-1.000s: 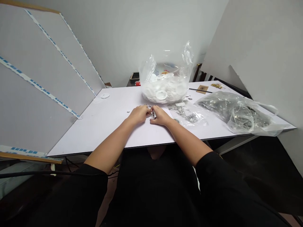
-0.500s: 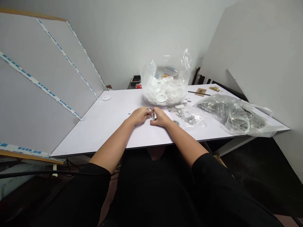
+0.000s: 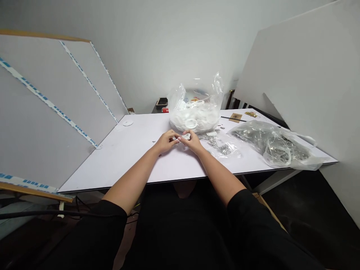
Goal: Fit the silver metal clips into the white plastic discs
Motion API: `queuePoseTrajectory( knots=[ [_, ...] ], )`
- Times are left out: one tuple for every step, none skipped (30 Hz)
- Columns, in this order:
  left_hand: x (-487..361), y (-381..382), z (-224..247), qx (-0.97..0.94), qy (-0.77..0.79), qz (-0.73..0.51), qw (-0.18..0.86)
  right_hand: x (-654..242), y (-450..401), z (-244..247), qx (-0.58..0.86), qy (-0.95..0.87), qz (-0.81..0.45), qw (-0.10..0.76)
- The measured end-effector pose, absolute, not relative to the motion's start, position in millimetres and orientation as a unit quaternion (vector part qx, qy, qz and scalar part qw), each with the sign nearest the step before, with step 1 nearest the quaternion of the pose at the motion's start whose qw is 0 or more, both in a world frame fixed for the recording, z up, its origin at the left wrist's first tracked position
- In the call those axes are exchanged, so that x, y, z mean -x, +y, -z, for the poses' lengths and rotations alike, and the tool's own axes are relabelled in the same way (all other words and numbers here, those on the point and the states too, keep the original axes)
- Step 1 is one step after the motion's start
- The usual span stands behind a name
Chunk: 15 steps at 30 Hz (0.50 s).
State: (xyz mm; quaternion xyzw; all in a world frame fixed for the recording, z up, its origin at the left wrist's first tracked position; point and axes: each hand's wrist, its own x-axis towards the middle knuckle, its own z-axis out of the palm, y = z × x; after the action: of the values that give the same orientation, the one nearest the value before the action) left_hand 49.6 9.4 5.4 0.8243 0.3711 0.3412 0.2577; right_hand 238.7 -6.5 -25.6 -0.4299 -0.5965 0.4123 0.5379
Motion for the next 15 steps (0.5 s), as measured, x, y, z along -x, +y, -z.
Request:
queuePoseTrajectory(
  knots=[
    [-50.9, 9.1, -4.6, -0.815, 0.369, -0.352, 0.275, -236.9, -6.5, 24.5, 0.420, -0.573, -0.456, 0.537],
    [-51.9, 8.8, -4.2, -0.804, 0.371, -0.362, 0.292, -235.6, -6.4, 23.6, 0.404, -0.551, -0.495, 0.536],
    [-52.6, 8.5, -4.1, -0.792, 0.376, -0.368, 0.309, -234.6, -6.2, 22.9, 0.385, -0.536, -0.528, 0.534],
    [-53.0, 8.2, -4.2, -0.780, 0.384, -0.370, 0.328, -234.2, -6.0, 22.3, 0.364, -0.530, -0.553, 0.530],
    [-53.2, 8.0, -4.6, -0.767, 0.391, -0.372, 0.348, -234.2, -5.9, 22.0, 0.346, -0.531, -0.569, 0.525],
    [-53.2, 7.8, -5.1, -0.755, 0.394, -0.376, 0.367, -234.5, -6.1, 21.7, 0.333, -0.534, -0.577, 0.520],
    [-53.2, 7.7, -5.8, -0.742, 0.393, -0.384, 0.384, -235.1, -6.4, 21.7, 0.328, -0.540, -0.578, 0.517],
    [-53.1, 7.6, -6.7, -0.730, 0.389, -0.396, 0.400, -235.8, -7.0, 21.7, 0.329, -0.545, -0.574, 0.516],
    [-53.0, 7.4, -7.6, -0.717, 0.381, -0.409, 0.416, -236.4, -7.6, 21.8, 0.335, -0.550, -0.565, 0.516],
    [-53.0, 7.1, -8.5, -0.706, 0.372, -0.420, 0.433, -237.0, -8.3, 21.9, 0.343, -0.556, -0.555, 0.516],
    [-52.9, 6.8, -9.4, -0.695, 0.364, -0.425, 0.452, -237.4, -8.8, 22.0, 0.349, -0.562, -0.546, 0.515],
    [-52.7, 6.3, -10.1, -0.685, 0.358, -0.424, 0.472, -237.7, -9.3, 21.9, 0.353, -0.567, -0.540, 0.512],
    [-52.5, 5.9, -10.7, -0.677, 0.353, -0.421, 0.489, -237.8, -9.7, 21.8, 0.353, -0.571, -0.538, 0.510],
    [-52.3, 5.4, -11.2, -0.672, 0.349, -0.418, 0.502, -237.8, -10.0, 21.4, 0.351, -0.573, -0.540, 0.508],
    [-51.9, 4.9, -11.7, -0.669, 0.346, -0.418, 0.508, -237.7, -10.3, 21.1, 0.348, -0.573, -0.544, 0.505]
  ],
)
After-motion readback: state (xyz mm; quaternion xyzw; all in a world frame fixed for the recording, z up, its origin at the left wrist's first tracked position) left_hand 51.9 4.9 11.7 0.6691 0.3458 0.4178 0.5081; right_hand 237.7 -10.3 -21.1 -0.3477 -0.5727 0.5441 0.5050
